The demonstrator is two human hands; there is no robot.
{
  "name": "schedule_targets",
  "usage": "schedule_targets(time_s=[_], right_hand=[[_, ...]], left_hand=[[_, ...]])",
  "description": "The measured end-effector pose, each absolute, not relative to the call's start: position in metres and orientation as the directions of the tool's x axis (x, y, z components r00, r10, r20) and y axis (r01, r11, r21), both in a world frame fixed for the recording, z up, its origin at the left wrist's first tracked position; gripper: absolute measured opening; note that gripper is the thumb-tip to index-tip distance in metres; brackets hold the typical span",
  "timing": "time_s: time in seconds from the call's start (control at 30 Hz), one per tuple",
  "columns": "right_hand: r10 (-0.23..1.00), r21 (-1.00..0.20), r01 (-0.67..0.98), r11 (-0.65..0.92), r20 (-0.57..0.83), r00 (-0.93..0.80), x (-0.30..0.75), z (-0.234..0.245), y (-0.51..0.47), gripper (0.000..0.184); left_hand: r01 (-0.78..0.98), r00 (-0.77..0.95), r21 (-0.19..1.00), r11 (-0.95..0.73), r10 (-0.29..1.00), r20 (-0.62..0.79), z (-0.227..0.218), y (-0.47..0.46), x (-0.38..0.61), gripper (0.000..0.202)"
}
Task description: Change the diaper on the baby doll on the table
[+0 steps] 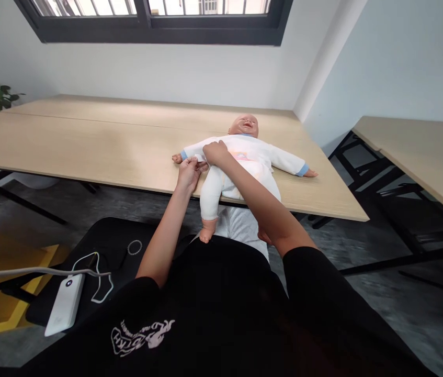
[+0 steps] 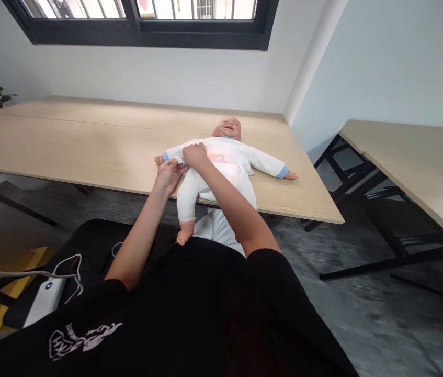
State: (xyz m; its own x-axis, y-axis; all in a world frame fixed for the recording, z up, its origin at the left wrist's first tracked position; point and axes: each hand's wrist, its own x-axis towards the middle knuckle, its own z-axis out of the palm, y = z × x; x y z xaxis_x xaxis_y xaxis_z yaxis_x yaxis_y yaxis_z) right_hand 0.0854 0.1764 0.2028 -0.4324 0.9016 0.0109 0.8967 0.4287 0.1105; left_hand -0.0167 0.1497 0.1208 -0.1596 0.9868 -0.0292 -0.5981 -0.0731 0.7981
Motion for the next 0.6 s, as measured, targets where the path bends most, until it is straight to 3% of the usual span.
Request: schedule_targets(time_s=[0.13, 0.33, 0.5, 0.6], right_hand=[[0.905, 0.121, 0.913, 0.39, 0.133, -0.405, 0.085, 0.197, 0.177, 0.043], [0.903, 0.017, 0.94, 0.341, 0.272, -0.333, 0.092, 0.203, 0.172, 0.041], [0.894, -0.132, 0.896, 0.424, 0.223, -0.39, 0.119, 0.223, 0.145, 0.031], [0.905, -0.182, 0.892, 0.413, 0.189, -0.381, 0.136, 0.228, 0.132, 0.042]], left_hand=[[-0.575, -0.184, 0.813, -0.087, 0.983, -0.025, 0.123, 0.148, -0.015, 0.02], [-0.578, -0.137, 0.811, -0.089, 0.99, 0.011, 0.126, 0.144, -0.017, 0.021], [-0.566, -0.083, 0.816, -0.112, 0.993, 0.078, 0.134, 0.149, -0.007, 0.023], [-0.5, -0.053, 0.851, -0.16, 0.987, 0.155, 0.144, 0.154, 0.007, 0.024]])
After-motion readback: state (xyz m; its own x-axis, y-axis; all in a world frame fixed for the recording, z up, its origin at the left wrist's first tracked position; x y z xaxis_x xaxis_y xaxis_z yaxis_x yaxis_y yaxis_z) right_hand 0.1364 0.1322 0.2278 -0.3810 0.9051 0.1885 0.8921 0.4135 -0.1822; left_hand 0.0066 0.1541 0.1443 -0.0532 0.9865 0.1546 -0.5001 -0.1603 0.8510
